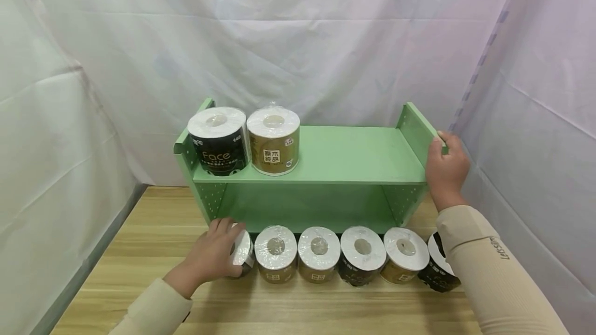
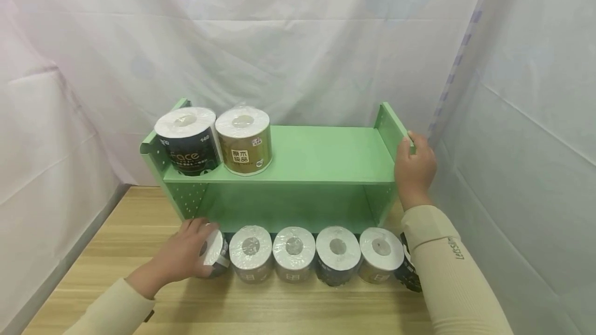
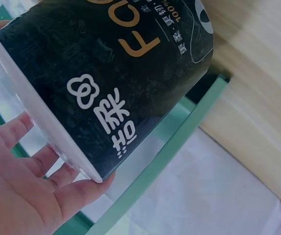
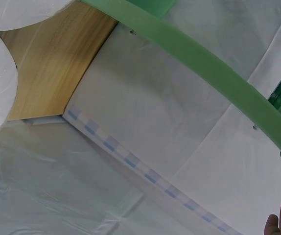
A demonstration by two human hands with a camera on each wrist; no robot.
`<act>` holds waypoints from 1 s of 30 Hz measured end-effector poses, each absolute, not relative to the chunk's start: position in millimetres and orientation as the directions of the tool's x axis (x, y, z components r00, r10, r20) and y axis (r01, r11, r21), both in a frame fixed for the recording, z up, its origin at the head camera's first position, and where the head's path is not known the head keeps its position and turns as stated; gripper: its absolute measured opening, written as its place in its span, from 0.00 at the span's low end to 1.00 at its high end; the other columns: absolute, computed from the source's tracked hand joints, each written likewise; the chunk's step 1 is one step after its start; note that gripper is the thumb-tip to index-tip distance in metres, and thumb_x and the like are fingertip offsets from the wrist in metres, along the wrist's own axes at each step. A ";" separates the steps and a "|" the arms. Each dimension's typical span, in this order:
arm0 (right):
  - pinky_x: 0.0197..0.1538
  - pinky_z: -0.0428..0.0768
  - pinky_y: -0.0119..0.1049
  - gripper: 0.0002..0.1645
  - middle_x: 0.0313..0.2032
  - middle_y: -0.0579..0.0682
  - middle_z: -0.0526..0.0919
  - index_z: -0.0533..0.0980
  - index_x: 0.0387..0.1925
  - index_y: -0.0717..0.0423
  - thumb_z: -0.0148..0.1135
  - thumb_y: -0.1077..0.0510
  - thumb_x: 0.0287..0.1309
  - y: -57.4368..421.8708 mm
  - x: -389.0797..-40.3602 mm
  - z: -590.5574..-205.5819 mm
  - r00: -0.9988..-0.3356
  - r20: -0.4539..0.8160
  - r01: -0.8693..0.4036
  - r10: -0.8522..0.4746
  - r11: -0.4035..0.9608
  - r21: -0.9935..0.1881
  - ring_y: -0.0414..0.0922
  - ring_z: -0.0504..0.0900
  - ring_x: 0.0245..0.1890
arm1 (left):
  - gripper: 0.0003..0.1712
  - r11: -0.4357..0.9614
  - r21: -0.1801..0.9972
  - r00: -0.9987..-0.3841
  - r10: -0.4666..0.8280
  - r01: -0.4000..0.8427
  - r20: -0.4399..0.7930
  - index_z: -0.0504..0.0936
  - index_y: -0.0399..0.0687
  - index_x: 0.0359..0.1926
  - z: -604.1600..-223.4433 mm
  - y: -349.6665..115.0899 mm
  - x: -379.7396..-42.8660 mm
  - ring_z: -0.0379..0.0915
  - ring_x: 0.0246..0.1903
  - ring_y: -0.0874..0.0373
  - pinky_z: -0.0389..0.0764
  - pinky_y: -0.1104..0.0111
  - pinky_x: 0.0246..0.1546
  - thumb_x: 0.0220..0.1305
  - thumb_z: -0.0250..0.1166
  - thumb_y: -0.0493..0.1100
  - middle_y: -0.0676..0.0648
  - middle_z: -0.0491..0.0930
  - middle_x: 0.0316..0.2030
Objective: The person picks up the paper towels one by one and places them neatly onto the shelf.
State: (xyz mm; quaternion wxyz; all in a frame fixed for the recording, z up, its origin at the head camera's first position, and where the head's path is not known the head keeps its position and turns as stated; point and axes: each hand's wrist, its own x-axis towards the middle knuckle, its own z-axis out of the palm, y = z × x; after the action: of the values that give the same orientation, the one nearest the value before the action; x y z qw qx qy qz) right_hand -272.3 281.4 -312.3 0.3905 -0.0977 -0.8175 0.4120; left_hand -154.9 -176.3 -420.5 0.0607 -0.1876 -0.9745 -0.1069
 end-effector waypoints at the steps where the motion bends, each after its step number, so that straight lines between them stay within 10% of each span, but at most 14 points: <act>1: 0.59 0.72 0.54 0.26 0.55 0.59 0.79 0.76 0.56 0.62 0.44 0.50 0.69 281.4 -272.2 -312.2 -0.678 0.555 -0.160 0.482 0.641 -0.751 0.57 0.75 0.57 | 0.51 0.906 0.183 -0.921 0.355 0.381 0.160 0.72 0.41 0.61 -419.0 -176.4 -154.4 0.64 0.57 0.36 0.78 0.45 0.47 0.29 0.77 0.52 0.33 0.70 0.56; 30: 0.61 0.71 0.52 0.27 0.56 0.57 0.79 0.76 0.57 0.59 0.44 0.47 0.68 282.8 -270.3 -311.2 -0.705 0.512 -0.136 0.490 0.615 -0.776 0.55 0.74 0.58 | 0.49 0.900 0.145 -0.901 0.376 0.411 0.216 0.74 0.39 0.59 -357.3 -177.0 -146.3 0.66 0.54 0.35 0.79 0.43 0.44 0.31 0.75 0.52 0.32 0.71 0.55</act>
State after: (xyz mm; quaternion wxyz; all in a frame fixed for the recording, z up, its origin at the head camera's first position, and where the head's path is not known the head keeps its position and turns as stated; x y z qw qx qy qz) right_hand -270.3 282.8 -311.2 0.3684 -0.1082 -0.8198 0.4250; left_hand -146.3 -177.0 -357.3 0.0918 -0.2027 -0.9704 -0.0941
